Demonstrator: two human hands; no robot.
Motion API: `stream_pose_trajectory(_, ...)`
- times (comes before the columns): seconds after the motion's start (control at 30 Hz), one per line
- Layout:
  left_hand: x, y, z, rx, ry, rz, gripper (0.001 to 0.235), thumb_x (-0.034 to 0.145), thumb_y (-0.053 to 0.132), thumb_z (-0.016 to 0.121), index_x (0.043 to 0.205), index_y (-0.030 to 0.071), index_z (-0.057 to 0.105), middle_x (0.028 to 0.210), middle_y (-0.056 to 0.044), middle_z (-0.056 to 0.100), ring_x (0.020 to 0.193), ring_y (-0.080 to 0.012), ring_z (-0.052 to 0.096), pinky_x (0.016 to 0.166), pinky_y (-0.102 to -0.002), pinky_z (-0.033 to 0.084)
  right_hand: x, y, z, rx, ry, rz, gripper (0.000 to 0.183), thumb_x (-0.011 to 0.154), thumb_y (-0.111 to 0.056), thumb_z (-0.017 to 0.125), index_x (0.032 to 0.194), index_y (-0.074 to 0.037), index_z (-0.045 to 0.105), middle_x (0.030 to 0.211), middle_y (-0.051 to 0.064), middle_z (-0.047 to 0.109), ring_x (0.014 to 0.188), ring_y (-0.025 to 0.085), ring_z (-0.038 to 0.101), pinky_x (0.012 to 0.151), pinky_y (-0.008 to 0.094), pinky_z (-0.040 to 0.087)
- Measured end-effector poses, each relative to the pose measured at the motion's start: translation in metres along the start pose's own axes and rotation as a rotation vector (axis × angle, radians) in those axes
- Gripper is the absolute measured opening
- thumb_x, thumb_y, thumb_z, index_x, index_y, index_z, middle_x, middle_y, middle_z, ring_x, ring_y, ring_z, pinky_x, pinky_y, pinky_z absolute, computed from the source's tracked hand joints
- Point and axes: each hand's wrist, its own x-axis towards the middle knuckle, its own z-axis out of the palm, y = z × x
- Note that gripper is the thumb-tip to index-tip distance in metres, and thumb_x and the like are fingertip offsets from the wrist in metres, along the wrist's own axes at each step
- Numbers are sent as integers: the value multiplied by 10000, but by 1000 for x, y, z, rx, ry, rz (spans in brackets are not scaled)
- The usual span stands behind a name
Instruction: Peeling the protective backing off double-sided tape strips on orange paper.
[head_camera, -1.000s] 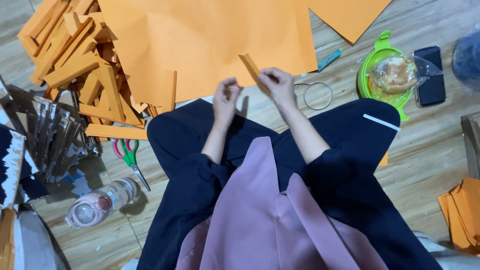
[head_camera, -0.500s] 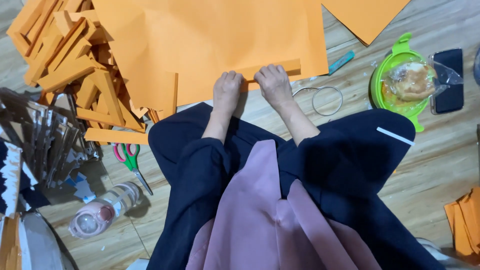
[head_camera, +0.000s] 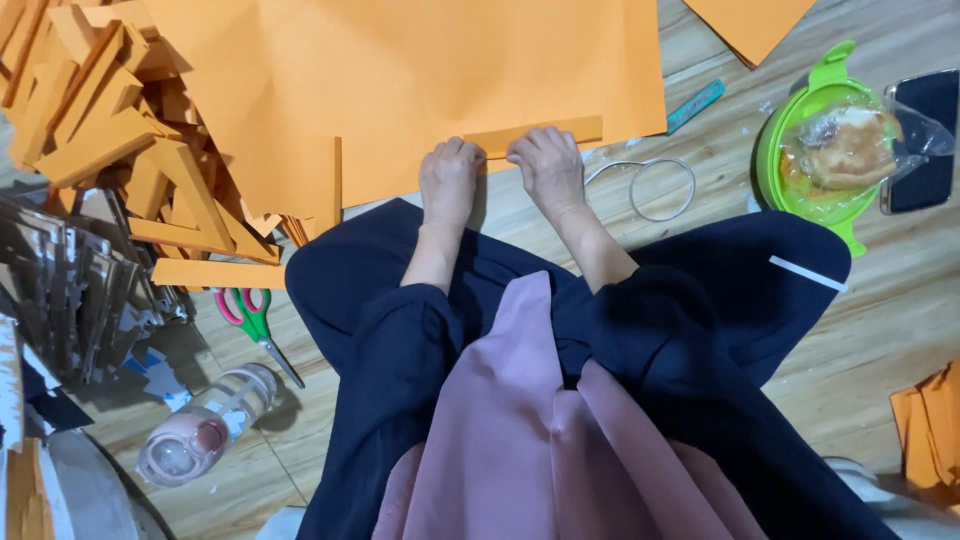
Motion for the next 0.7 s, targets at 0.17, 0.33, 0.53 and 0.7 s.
stream_pose_trajectory(0.17, 11, 2, -12, -95, -115, -155, 83, 717, 246, 693, 691, 208, 624, 659, 60, 502, 678, -162, 548, 632, -293, 412, 8, -6, -6, 175, -77, 193, 97, 857, -223, 590, 793, -150, 584, 736, -23, 471, 765, 196, 494, 725, 317, 356)
stream_pose_trajectory(0.33, 23, 6, -25, -170, -286, -347, 83, 703, 254, 712, 670, 238, 639, 666, 49, 558, 723, -188, 577, 706, -319, 372, 15, -10, -6, 228, -119, 348, 89, 768, -135, 687, 739, -137, 603, 693, -22, 490, 756, 185, 506, 734, 321, 356)
stream_pose_trajectory(0.53, 29, -4, -9, -204, -411, -497, 140, 661, 249, 749, 600, 287, 628, 586, 131, 594, 659, -134, 614, 702, -306, 325, 21, -7, 0, 234, -156, 477, 140, 681, -123, 747, 668, -156, 612, 617, -35, 499, 704, 188, 520, 705, 316, 380)
stream_pose_trajectory(0.7, 42, 3, -31, -257, -492, -527, 122, 702, 200, 636, 603, 261, 599, 565, 122, 635, 658, -112, 601, 733, -302, 328, 29, -10, -3, 211, -191, 527, 155, 665, 7, 612, 598, -125, 564, 652, -20, 606, 665, 229, 505, 633, 348, 380)
